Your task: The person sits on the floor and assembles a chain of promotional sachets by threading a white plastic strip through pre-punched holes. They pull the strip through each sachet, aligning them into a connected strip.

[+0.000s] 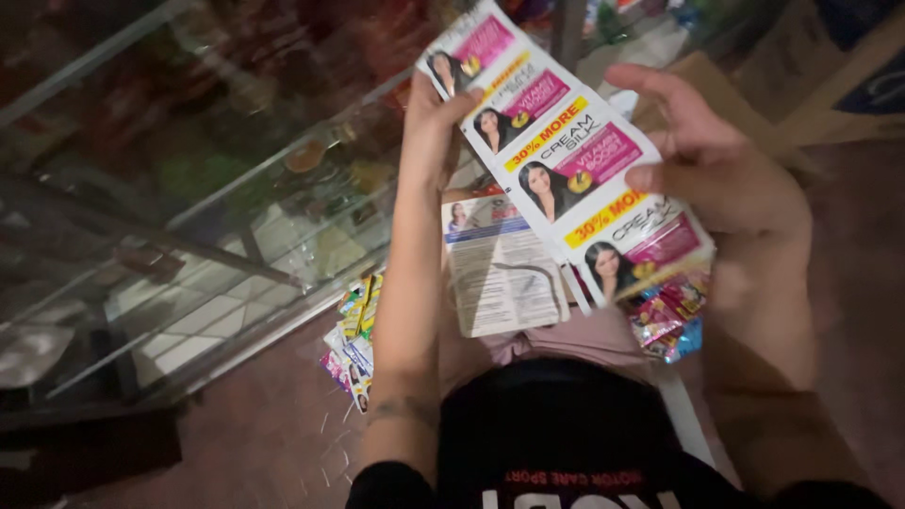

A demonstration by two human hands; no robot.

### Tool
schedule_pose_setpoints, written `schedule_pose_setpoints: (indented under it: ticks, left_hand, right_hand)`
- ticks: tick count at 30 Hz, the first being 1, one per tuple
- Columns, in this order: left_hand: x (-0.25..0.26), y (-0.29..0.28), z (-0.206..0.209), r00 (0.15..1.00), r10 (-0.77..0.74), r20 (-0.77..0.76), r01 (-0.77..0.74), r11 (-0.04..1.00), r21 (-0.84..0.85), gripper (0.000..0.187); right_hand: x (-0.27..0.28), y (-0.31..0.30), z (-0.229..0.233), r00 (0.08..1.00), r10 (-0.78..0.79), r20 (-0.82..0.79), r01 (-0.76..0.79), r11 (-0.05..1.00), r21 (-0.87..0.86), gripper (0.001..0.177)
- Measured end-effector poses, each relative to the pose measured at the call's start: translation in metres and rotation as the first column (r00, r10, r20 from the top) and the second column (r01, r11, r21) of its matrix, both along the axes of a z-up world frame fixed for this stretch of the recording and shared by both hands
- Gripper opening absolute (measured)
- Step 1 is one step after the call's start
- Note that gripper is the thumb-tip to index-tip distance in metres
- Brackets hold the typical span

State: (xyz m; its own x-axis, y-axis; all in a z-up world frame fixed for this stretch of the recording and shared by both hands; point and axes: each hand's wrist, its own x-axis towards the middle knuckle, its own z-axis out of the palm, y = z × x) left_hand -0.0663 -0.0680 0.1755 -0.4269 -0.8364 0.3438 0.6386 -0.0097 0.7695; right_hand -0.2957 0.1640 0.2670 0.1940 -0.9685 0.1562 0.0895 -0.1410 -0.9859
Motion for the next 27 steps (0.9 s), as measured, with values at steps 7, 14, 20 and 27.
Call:
schedule_pose_setpoints:
  ticks: [7, 14, 20, 27]
  left_hand:
    - [0.037, -0.048, -0.14, 0.888, 0.215, 0.407, -0.177, 0.976, -0.129, 0.06]
    - [0.073, -0.057, -0.254, 0.717, 0.199, 0.668, -0.11, 0.979, -0.173, 0.032]
    - [0.132, 0.009, -0.187, 0.539, 0.403, 0.74, -0.267, 0.915, -0.303, 0.011]
    - [0.108, 0.117, -0.11, 0.508, 0.642, 0.575, 0.256, 0.525, -0.812, 0.044]
  right_hand:
    - [-0.009, -0.09, -0.111, 0.971, -0.167, -0.171, 0.214, 0.928, 0.306, 0.081]
    - [0.002, -0.072, -0.263, 0.924, 0.01, -0.382, 0.024, 0.996, 0.083, 0.086]
    - [0.014, -0.07, -0.204, 0.57, 0.264, -0.778, 0.234, 0.855, 0.462, 0.069]
    - [0.033, -0.091, -0.169, 0.688, 0.224, -0.69, -0.247, 0.967, 0.067, 0.059]
